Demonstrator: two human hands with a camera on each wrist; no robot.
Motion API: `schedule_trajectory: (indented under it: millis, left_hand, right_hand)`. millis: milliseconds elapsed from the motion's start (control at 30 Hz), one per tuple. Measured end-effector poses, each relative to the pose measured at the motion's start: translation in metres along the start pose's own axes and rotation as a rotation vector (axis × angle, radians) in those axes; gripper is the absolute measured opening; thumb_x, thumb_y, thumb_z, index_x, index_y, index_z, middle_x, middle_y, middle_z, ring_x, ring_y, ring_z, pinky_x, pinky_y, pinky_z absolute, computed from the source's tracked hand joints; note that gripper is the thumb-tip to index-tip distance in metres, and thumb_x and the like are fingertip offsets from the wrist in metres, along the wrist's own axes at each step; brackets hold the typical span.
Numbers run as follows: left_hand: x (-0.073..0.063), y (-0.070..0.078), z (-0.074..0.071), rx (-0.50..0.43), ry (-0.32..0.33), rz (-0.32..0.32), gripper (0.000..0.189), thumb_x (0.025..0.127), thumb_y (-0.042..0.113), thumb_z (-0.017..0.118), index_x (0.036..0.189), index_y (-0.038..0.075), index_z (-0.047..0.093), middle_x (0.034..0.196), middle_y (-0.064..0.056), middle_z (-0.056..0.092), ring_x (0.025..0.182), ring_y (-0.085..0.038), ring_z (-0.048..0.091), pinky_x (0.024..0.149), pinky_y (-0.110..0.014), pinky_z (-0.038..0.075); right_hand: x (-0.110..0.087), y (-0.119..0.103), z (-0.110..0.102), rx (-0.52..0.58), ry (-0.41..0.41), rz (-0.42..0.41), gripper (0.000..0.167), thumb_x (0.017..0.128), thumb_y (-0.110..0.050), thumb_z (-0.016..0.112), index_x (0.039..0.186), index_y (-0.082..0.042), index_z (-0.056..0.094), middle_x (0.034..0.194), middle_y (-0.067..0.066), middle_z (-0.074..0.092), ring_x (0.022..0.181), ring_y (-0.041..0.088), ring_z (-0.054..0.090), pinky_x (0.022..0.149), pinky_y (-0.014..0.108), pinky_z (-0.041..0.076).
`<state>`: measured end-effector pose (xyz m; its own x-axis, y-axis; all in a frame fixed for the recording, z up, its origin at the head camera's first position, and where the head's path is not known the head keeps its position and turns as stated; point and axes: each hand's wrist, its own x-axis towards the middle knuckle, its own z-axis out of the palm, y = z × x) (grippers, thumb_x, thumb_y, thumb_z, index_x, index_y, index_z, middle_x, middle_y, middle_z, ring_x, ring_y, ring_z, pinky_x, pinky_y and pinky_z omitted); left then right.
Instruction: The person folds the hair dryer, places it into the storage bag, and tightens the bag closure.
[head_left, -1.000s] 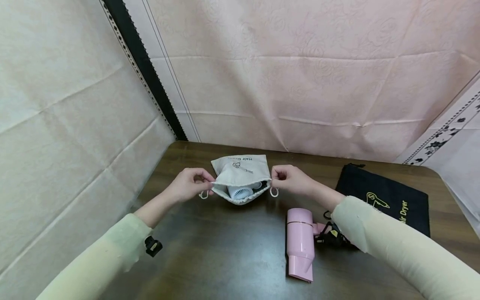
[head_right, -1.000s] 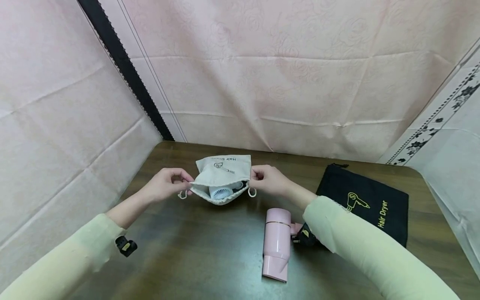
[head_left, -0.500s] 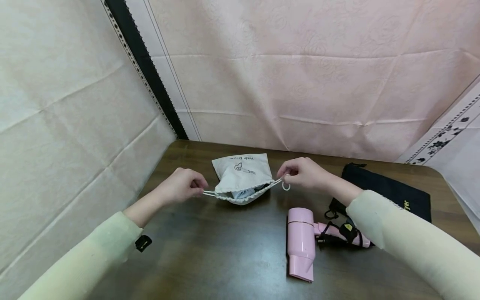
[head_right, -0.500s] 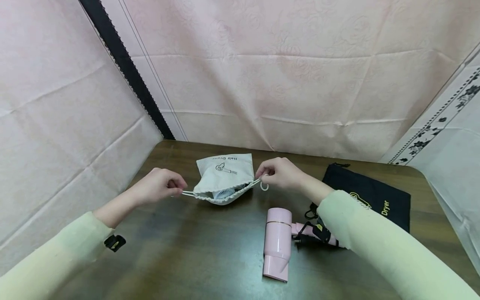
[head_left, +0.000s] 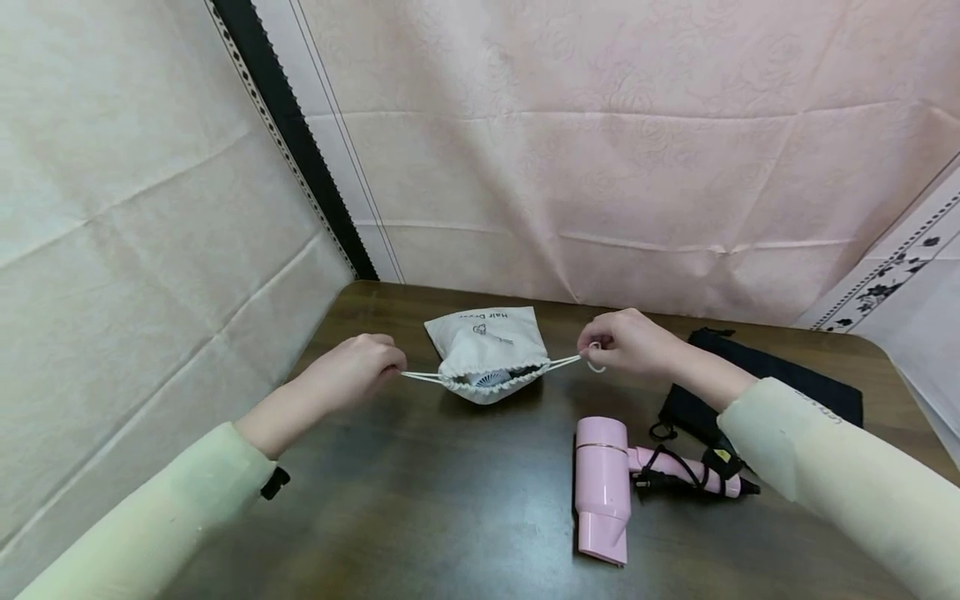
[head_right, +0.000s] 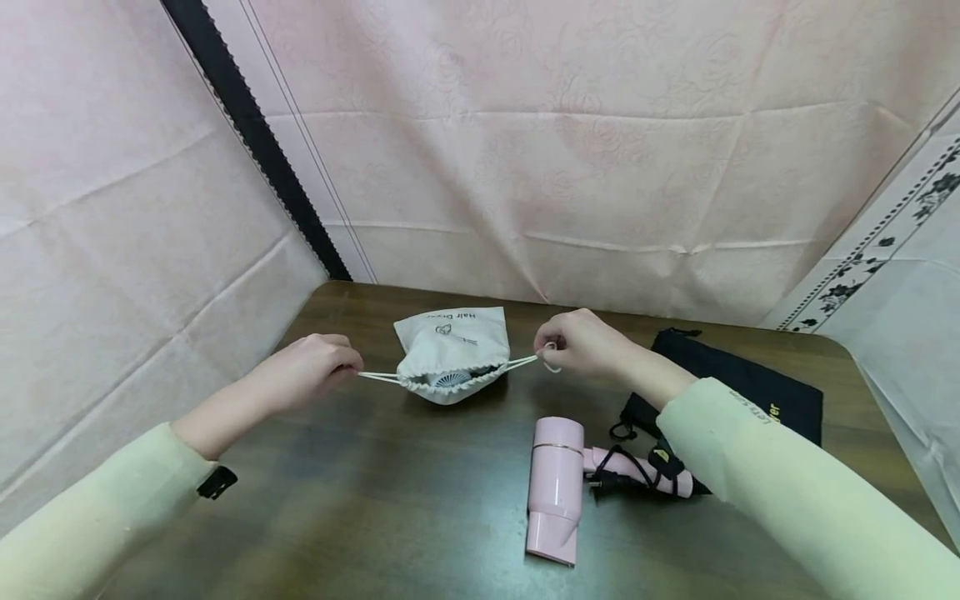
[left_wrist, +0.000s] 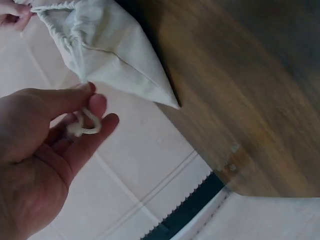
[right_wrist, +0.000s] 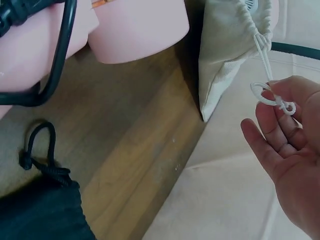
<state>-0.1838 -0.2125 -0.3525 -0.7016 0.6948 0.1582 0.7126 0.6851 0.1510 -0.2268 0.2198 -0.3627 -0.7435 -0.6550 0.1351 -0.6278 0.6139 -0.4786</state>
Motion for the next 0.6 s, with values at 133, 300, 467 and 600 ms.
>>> schedule_trajectory:
  millis: [133, 300, 467, 600]
  left_hand:
    - [-0.004, -0.006, -0.011, -0.035, 0.037, 0.003, 0.017, 0.095, -0.008, 0.072, 0.092, 0.008, 0.077, 0.089, -0.002, 0.068, 0.081, -0.016, 0.065, 0.071, -0.036, 0.057]
    - [-0.007, -0.016, -0.022, -0.055, 0.116, 0.008, 0.011, 0.095, -0.006, 0.073, 0.097, 0.003, 0.078, 0.092, -0.005, 0.073, 0.086, -0.022, 0.07, 0.079, -0.043, 0.06]
    - [-0.012, -0.029, -0.022, -0.036, 0.158, -0.02, 0.009, 0.095, -0.005, 0.073, 0.095, 0.002, 0.078, 0.089, -0.005, 0.072, 0.085, -0.024, 0.07, 0.078, -0.045, 0.06]
    - [-0.02, -0.04, -0.018, -0.014, 0.162, -0.075, 0.008, 0.094, -0.005, 0.074, 0.093, 0.002, 0.077, 0.088, -0.006, 0.071, 0.083, -0.025, 0.069, 0.076, -0.045, 0.06]
  right_hand:
    - [-0.008, 0.0, -0.01, -0.003, 0.034, -0.002, 0.018, 0.096, 0.0, 0.068, 0.096, -0.014, 0.079, 0.089, -0.01, 0.071, 0.077, 0.007, 0.06, 0.071, 0.032, 0.054]
    - [-0.019, 0.004, -0.02, -0.016, 0.066, 0.035, 0.016, 0.097, -0.002, 0.069, 0.097, -0.016, 0.078, 0.087, -0.011, 0.07, 0.075, 0.007, 0.058, 0.068, 0.03, 0.05]
    - [-0.027, 0.013, -0.021, -0.054, 0.084, 0.05, 0.012, 0.097, -0.005, 0.072, 0.096, -0.016, 0.077, 0.083, -0.011, 0.066, 0.075, 0.007, 0.056, 0.067, 0.03, 0.049]
    - [-0.034, 0.023, -0.021, -0.078, 0.076, 0.066, 0.011, 0.097, -0.006, 0.072, 0.095, -0.016, 0.077, 0.083, -0.01, 0.065, 0.075, 0.007, 0.055, 0.066, 0.03, 0.048]
